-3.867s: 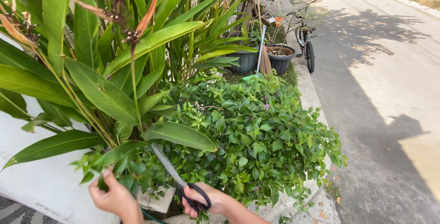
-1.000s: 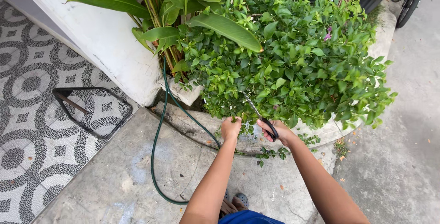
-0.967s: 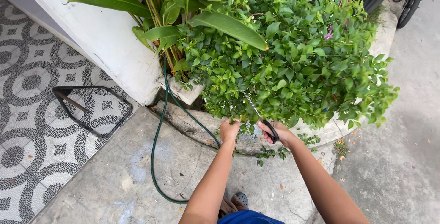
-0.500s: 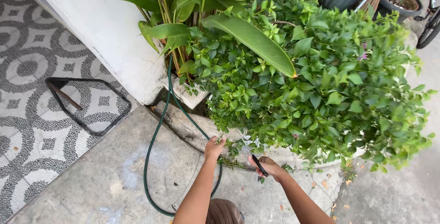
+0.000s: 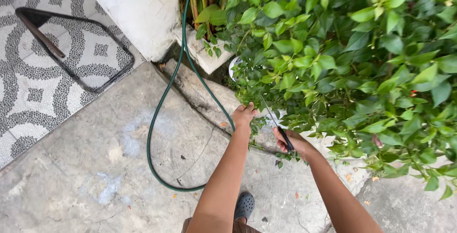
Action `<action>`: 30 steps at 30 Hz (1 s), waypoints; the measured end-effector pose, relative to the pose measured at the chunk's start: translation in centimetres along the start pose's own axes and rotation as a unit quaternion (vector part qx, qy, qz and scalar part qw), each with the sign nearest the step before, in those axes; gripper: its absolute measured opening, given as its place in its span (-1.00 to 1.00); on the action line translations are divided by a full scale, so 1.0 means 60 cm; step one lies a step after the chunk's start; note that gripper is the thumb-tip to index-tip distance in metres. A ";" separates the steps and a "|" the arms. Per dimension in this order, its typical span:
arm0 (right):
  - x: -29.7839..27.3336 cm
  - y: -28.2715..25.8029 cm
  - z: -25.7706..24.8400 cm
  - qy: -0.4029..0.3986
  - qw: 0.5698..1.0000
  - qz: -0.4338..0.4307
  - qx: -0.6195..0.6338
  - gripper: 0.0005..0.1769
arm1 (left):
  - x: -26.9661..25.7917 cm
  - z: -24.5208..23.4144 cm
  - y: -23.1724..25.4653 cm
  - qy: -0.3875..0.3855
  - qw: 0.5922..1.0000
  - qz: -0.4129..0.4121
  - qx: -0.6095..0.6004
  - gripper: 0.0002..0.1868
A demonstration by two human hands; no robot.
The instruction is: The person prunes a bush by hand and with scissors, cutting off small branches and stems one at a time and placing them in a red bucket.
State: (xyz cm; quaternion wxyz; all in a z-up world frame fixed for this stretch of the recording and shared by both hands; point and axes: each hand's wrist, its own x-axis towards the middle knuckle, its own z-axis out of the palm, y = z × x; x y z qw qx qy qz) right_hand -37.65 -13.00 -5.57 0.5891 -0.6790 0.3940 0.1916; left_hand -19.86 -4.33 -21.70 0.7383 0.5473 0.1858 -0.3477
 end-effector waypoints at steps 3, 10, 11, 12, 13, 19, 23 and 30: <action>0.018 -0.022 0.003 0.013 1.000 -0.010 -0.025 -0.19 | -0.017 0.011 -0.006 -0.005 1.000 0.007 -0.006 -0.66; 0.016 -0.014 0.009 0.096 0.995 -0.015 -0.009 -0.37 | -0.046 0.004 0.005 0.015 0.998 0.046 -0.033 -0.77; 0.012 -0.001 0.014 0.093 0.995 -0.018 -0.027 -0.35 | -0.052 -0.010 0.000 0.021 0.998 0.045 -0.035 -0.77; 0.007 0.013 0.020 0.091 0.995 -0.020 -0.045 -0.33 | -0.062 -0.029 -0.003 0.033 0.999 0.024 -0.018 -0.86; -0.002 0.026 0.029 0.088 0.995 -0.019 -0.048 -0.33 | -0.075 -0.047 0.000 0.043 0.999 0.003 -0.002 -0.89; -0.080 0.077 0.042 0.081 0.987 -0.138 0.029 -0.07 | -0.106 -0.141 0.000 0.042 0.991 0.053 0.114 -0.61; -0.073 0.018 -0.037 0.176 0.974 -0.127 0.065 -0.02 | -0.115 -0.149 0.030 0.033 0.960 0.072 0.268 -0.54; 0.011 -0.100 -0.148 0.146 0.976 -0.112 0.119 -0.15 | -0.127 -0.106 0.021 0.007 0.958 0.154 0.240 -0.46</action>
